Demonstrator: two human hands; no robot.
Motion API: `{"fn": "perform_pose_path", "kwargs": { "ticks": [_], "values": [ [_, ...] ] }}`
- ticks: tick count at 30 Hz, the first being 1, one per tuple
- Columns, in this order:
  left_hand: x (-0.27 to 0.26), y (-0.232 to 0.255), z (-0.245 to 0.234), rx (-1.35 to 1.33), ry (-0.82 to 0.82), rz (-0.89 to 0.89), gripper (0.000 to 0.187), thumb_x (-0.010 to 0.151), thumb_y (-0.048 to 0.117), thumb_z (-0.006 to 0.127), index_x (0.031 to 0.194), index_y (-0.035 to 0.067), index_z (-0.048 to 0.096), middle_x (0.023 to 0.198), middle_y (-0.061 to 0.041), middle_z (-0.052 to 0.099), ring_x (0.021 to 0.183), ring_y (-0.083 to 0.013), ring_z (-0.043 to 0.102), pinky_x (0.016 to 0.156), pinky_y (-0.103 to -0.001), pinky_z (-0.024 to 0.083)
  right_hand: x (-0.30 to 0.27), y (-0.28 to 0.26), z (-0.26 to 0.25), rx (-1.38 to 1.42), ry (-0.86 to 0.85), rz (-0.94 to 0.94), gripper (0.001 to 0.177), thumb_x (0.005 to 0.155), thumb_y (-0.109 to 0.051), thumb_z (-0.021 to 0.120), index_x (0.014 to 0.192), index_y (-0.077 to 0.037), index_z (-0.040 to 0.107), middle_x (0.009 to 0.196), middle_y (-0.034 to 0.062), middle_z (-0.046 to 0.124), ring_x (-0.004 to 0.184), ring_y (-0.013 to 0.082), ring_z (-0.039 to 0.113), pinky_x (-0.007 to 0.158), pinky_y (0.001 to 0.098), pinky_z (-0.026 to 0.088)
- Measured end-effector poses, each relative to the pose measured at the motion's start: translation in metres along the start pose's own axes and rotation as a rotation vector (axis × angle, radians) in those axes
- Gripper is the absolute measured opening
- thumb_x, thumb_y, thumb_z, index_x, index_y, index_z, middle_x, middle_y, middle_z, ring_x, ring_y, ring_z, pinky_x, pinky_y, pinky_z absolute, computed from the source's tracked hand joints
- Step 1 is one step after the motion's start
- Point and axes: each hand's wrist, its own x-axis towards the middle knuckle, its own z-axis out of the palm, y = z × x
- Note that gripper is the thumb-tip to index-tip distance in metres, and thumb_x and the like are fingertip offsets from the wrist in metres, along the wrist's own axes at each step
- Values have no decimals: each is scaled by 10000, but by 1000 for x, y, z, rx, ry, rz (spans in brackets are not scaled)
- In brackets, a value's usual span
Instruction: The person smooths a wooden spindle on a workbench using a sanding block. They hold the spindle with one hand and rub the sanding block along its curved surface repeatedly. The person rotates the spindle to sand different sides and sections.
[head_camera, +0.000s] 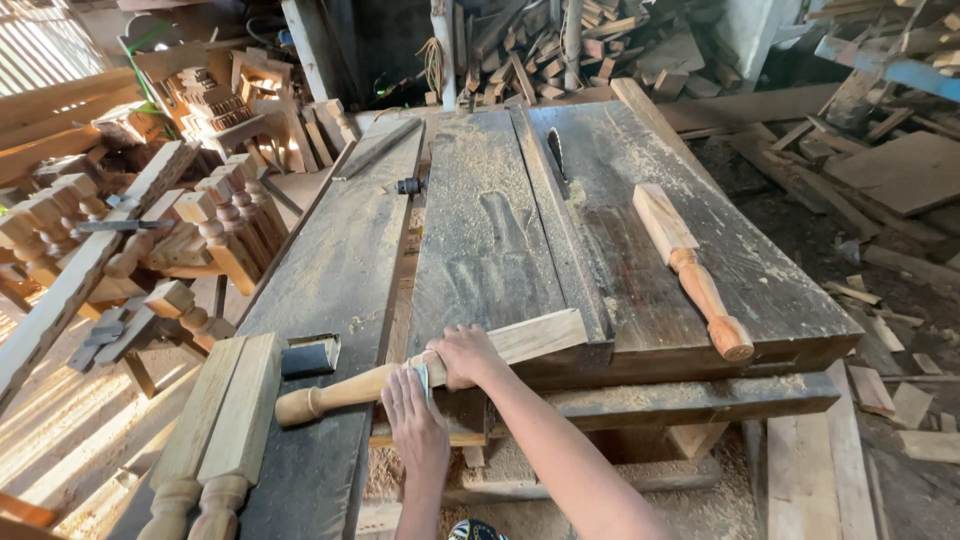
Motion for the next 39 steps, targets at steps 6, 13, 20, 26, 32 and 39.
{"fn": "perform_pose_path", "kwargs": {
  "ticks": [6,13,20,26,32,39],
  "values": [
    [26,-13,19,-5,-108,-73,413,1049,162,473,1378,-80,538,1444,-259,560,1437,-395,452,1254,-498,256,-9,-7,-12,1,5,13,677,692,-235,834,1337,-218,626,1316,116,605,1315,318,519,1079,497,424],
    [37,-6,7,-3,-207,-95,439,1042,201,464,1374,-75,539,1431,-276,554,1402,-392,460,1226,-497,259,-12,-7,-12,-45,-49,34,688,677,-279,877,1298,-115,631,1362,136,573,1342,318,503,1100,472,418],
    [10,-2,-4,40,-103,-17,473,1016,162,456,1399,-109,509,1455,-285,537,1438,-420,436,1238,-518,250,-8,-2,-3,5,-9,9,670,690,-183,808,1336,-197,632,1327,130,607,1312,333,532,1087,490,427],
    [58,-13,9,33,-385,-155,458,1071,238,414,1397,-63,526,1448,-259,546,1425,-371,457,1267,-483,247,-6,-7,-8,-26,-64,35,716,673,-246,872,1326,-133,599,1431,142,527,1379,332,460,1139,498,377],
    [34,-14,9,52,-237,-55,481,1045,222,427,1396,-94,516,1450,-272,542,1415,-389,456,1228,-488,265,-8,-7,-10,-24,-67,44,741,693,-268,885,1346,-111,571,1455,144,511,1418,337,414,1188,522,320],
    [42,-17,5,37,-254,-56,414,1012,171,462,1336,-64,564,1397,-235,595,1392,-374,496,1212,-486,307,-13,-3,-6,38,29,1,776,634,-262,874,1348,-162,585,1404,134,546,1373,339,456,1142,498,358]
  ]
}}
